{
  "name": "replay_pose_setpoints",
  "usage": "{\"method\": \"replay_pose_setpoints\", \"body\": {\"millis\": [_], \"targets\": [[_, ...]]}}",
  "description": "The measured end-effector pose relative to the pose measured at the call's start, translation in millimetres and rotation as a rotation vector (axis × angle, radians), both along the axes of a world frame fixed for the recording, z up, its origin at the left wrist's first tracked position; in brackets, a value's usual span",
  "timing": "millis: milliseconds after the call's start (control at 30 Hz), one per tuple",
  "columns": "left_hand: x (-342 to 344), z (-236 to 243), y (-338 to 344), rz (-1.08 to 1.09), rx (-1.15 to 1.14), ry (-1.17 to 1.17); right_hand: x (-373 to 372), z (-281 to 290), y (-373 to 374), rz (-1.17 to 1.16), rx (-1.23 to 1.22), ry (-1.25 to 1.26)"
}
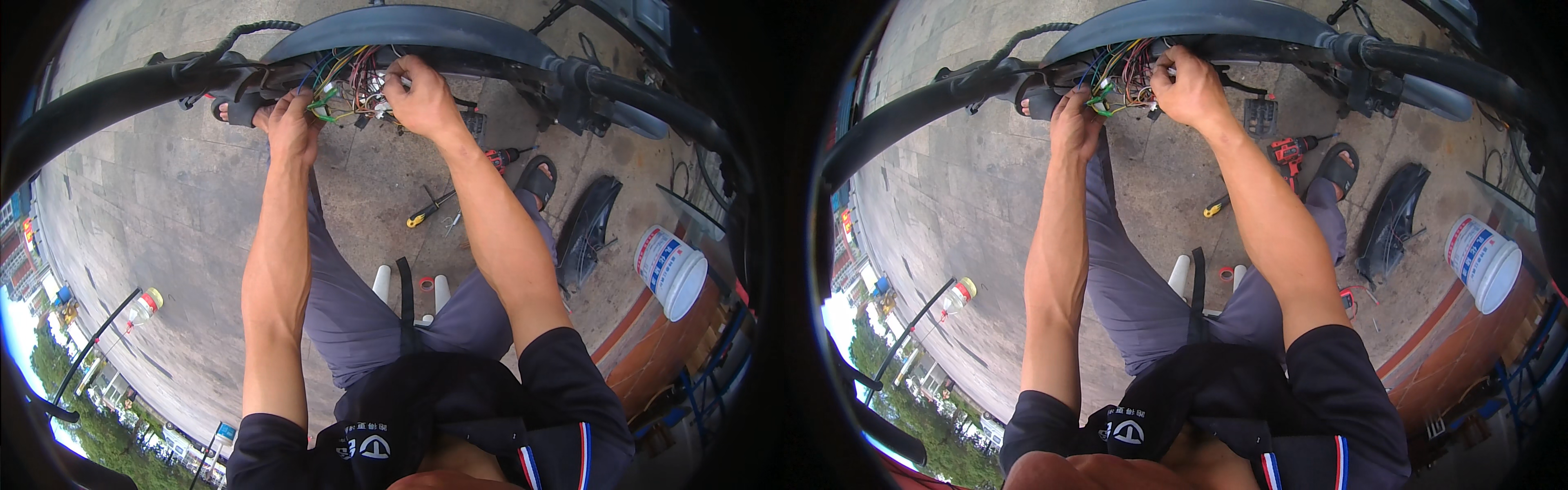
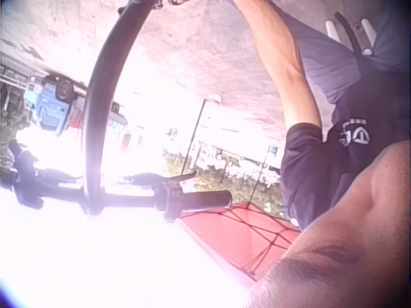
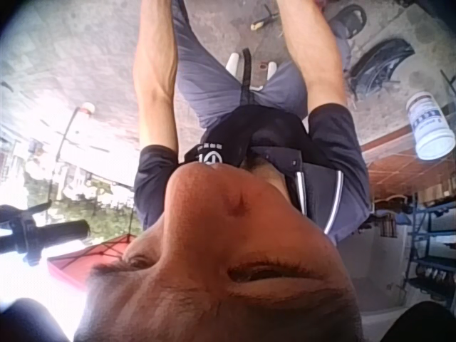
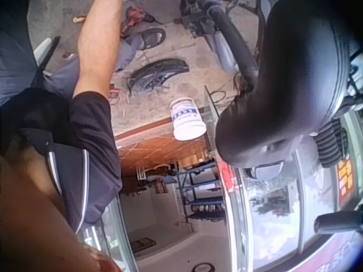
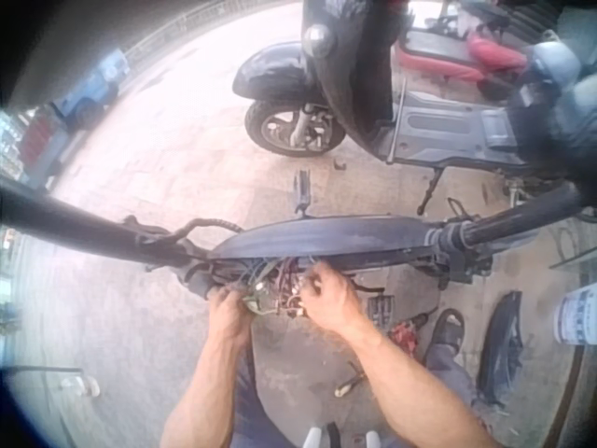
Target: The person sits on a small stool and works on the motorcycle's handlebar wiring. They separate, connect, and adjust multiple colored wires and connectors within the handlebar assembly using both hands.
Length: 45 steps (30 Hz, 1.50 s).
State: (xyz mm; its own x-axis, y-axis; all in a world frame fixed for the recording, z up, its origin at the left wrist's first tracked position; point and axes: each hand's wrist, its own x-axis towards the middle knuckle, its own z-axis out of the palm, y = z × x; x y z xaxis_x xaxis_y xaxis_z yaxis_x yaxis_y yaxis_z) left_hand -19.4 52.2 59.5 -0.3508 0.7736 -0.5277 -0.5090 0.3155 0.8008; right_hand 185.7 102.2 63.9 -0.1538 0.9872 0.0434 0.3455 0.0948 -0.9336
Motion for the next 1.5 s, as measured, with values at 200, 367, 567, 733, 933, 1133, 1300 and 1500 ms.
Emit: {"method": "replay_pose_setpoints", "body": {"millis": [200,367,567,733,933,1133,1300,1500], "targets": [[0,1,-6,-0.028,0.008,0.008,15,13,-3,0.200,-0.087,-0.047],[5,2,-4,-0.036,0.026,0.013,18,15,-5,0.264,-0.176,-0.076],[18,10,8,-0.043,0.025,0.336,14,5,-3,0.211,-0.208,-0.045],[44,35,-1,-0.134,0.311,1.616,11,8,-3,0.168,-0.120,0.012],[70,49,0,-0.538,0.325,1.905,8,15,-6,0.134,-0.104,0.066],[52,36,7,-0.494,0.288,1.657,14,12,1,0.186,-0.257,0.307],[42,17,10,-0.339,0.305,1.331,38,15,11,0.179,-0.418,0.350],[36,9,12,-0.318,0.317,1.266,50,27,11,0.121,-0.445,0.540]]}}
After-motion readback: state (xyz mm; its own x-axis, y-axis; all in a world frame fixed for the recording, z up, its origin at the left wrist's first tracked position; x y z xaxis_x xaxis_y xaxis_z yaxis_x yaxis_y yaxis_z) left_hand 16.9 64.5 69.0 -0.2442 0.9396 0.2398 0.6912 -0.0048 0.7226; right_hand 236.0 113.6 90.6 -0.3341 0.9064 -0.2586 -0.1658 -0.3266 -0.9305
